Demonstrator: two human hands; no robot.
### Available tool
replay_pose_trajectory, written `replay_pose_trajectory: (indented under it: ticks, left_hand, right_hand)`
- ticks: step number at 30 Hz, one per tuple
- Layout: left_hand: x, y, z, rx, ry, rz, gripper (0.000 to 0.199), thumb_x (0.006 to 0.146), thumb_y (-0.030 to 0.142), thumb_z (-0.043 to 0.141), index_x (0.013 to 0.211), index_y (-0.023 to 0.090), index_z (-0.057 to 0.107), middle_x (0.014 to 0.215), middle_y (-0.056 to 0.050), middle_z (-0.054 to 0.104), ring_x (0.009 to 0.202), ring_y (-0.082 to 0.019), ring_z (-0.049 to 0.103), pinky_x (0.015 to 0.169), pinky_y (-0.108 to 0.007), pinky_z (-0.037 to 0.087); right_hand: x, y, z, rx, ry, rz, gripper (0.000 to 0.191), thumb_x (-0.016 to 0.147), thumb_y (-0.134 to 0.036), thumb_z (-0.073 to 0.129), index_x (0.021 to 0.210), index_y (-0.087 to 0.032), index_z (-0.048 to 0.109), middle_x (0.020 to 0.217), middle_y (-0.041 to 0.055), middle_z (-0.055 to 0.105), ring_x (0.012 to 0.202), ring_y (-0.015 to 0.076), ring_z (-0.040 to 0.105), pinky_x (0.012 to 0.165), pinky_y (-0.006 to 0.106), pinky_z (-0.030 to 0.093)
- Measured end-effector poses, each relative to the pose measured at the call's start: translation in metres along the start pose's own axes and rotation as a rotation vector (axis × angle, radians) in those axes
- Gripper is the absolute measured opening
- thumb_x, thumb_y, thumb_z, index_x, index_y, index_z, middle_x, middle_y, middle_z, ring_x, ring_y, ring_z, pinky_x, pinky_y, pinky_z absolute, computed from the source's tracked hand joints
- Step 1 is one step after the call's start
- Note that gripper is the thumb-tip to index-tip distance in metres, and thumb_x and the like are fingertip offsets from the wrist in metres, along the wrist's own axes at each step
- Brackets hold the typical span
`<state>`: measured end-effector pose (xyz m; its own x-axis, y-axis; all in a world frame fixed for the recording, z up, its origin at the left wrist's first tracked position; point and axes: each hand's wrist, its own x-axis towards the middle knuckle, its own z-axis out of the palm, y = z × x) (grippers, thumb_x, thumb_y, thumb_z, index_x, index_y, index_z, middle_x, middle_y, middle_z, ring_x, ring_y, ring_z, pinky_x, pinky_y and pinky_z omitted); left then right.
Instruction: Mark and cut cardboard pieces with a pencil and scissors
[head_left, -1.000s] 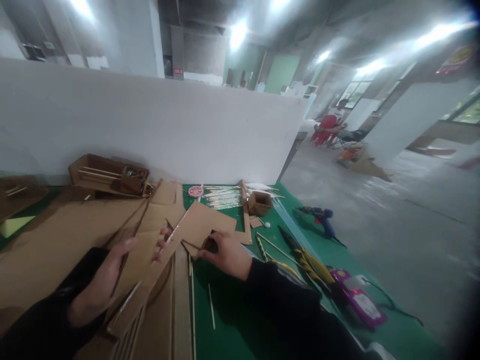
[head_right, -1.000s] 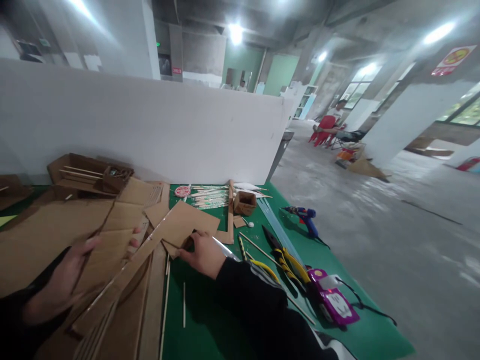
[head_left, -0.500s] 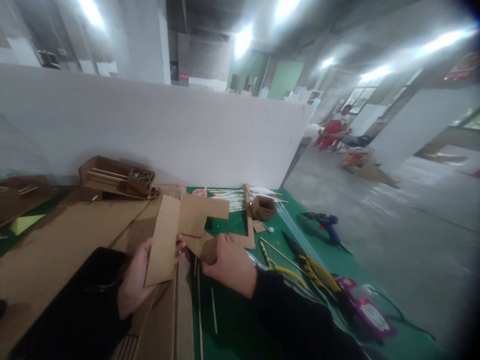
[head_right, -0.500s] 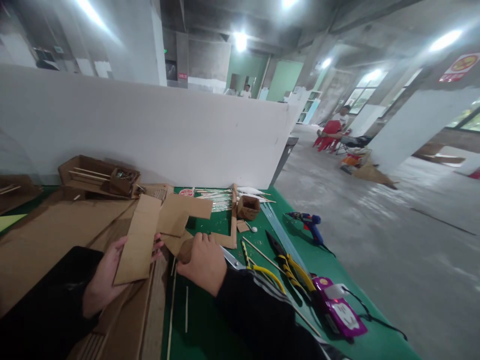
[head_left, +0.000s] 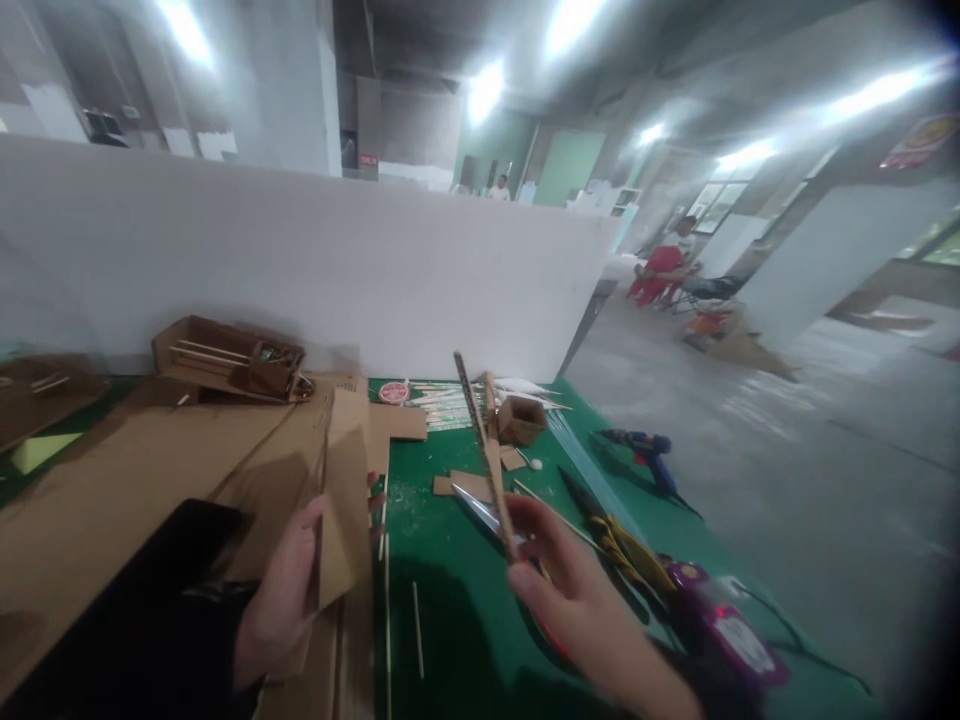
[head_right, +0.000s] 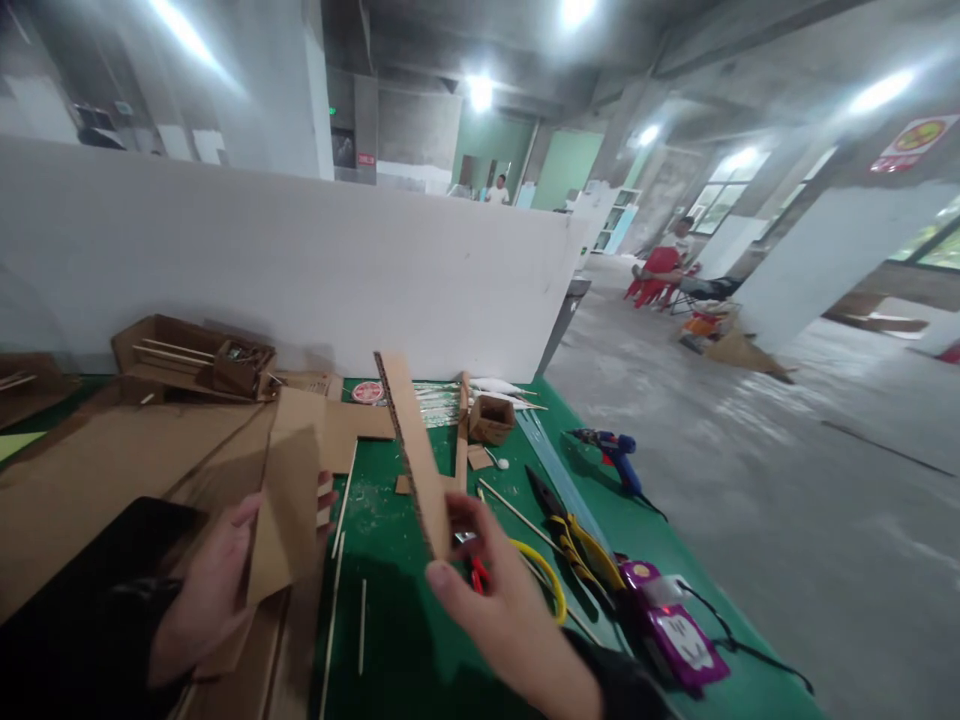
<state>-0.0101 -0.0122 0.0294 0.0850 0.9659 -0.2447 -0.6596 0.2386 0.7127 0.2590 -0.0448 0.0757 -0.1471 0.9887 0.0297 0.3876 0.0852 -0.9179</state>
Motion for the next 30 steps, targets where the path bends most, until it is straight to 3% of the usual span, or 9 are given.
replay_pose_trajectory:
  ticks: [4,7,11,14,17,19,22,26,30]
  left_hand:
    - [-0.003,-0.03,0.021,0.234,-0.046,0.021,0.045,0.09,0.044,0.058,0.129,0.021,0.062,0.135,-0.006,0.063,0.136,-0.029,0.046,0.116,-0.041,0.035]
    - [-0.001,-0.047,0.021,0.42,-0.167,0.154,0.062,0.094,0.053,0.05,0.149,0.025,0.038,0.153,-0.006,0.043,0.145,-0.026,0.033,0.122,-0.042,0.022]
    - [0.0,-0.055,0.014,0.675,-0.256,0.214,0.074,0.097,0.053,0.046,0.157,0.028,0.011,0.161,-0.007,0.027,0.148,-0.025,0.025,0.122,-0.043,0.019]
    - [0.001,-0.055,0.01,0.763,-0.28,0.219,0.067,0.1,0.051,0.039,0.157,0.031,0.01,0.164,-0.003,0.016,0.151,-0.023,0.014,0.124,-0.042,0.012]
    - [0.0,-0.055,0.009,0.813,-0.298,0.221,0.065,0.1,0.05,0.039,0.156,0.029,0.015,0.165,-0.004,0.012,0.152,-0.025,0.008,0.124,-0.044,0.01]
    - [-0.001,-0.056,0.009,0.847,-0.302,0.229,0.066,0.099,0.05,0.04,0.156,0.028,0.014,0.165,-0.005,0.011,0.152,-0.027,0.005,0.124,-0.047,0.008]
    - [-0.005,-0.061,0.007,0.928,-0.321,0.235,0.067,0.099,0.05,0.039,0.156,0.027,0.014,0.165,-0.006,0.011,0.152,-0.029,0.004,0.123,-0.052,0.004]
    - [-0.009,-0.069,0.002,1.063,-0.389,0.233,0.067,0.098,0.051,0.038,0.156,0.03,0.012,0.166,-0.005,0.005,0.151,-0.033,0.0,0.121,-0.056,0.007]
    - [-0.011,-0.072,0.002,1.137,-0.487,0.259,0.072,0.098,0.048,0.042,0.157,0.029,0.006,0.165,-0.009,0.006,0.15,-0.035,0.011,0.12,-0.056,0.016]
  right_hand:
    - [0.017,0.008,0.071,0.128,-0.145,-0.062,0.057,0.078,-0.025,0.069,0.132,-0.02,0.051,0.13,0.0094,0.063,0.115,0.0268,0.06,0.099,0.043,0.047]
    - [0.025,0.012,0.092,0.189,-0.168,-0.134,0.06,0.076,-0.018,0.071,0.133,-0.023,0.052,0.13,0.0069,0.064,0.116,0.0257,0.06,0.101,0.042,0.046]
    - [0.028,0.019,0.086,0.228,-0.193,-0.105,0.056,0.075,-0.02,0.075,0.128,-0.021,0.058,0.13,0.007,0.065,0.119,0.0261,0.059,0.106,0.043,0.043]
    - [0.028,0.023,0.078,0.21,-0.241,-0.044,0.053,0.074,-0.024,0.077,0.124,-0.019,0.062,0.123,0.0078,0.068,0.115,0.0269,0.062,0.103,0.043,0.046]
    - [0.03,0.024,0.066,0.146,-0.323,-0.009,0.071,0.067,-0.036,0.085,0.131,-0.019,0.058,0.129,0.0111,0.064,0.122,0.0315,0.057,0.108,0.05,0.04]
    - [0.034,0.024,0.056,0.174,-0.282,-0.024,0.088,0.066,-0.047,0.084,0.142,-0.021,0.046,0.14,0.0134,0.055,0.132,0.0332,0.048,0.113,0.055,0.032]
    - [0.044,0.019,0.043,0.313,-0.087,-0.105,0.098,0.072,-0.062,0.075,0.15,-0.025,0.028,0.151,0.0139,0.042,0.14,0.0316,0.037,0.115,0.057,0.026]
    - [0.057,-0.002,0.045,0.516,-0.105,-0.218,0.106,0.068,-0.062,0.079,0.151,-0.03,0.022,0.147,0.0119,0.046,0.134,0.0292,0.045,0.111,0.051,0.036]
    - [0.058,-0.023,0.061,0.58,-0.058,-0.182,0.086,0.069,-0.05,0.081,0.14,-0.031,0.036,0.12,0.0073,0.056,0.107,0.026,0.06,0.086,0.043,0.056]
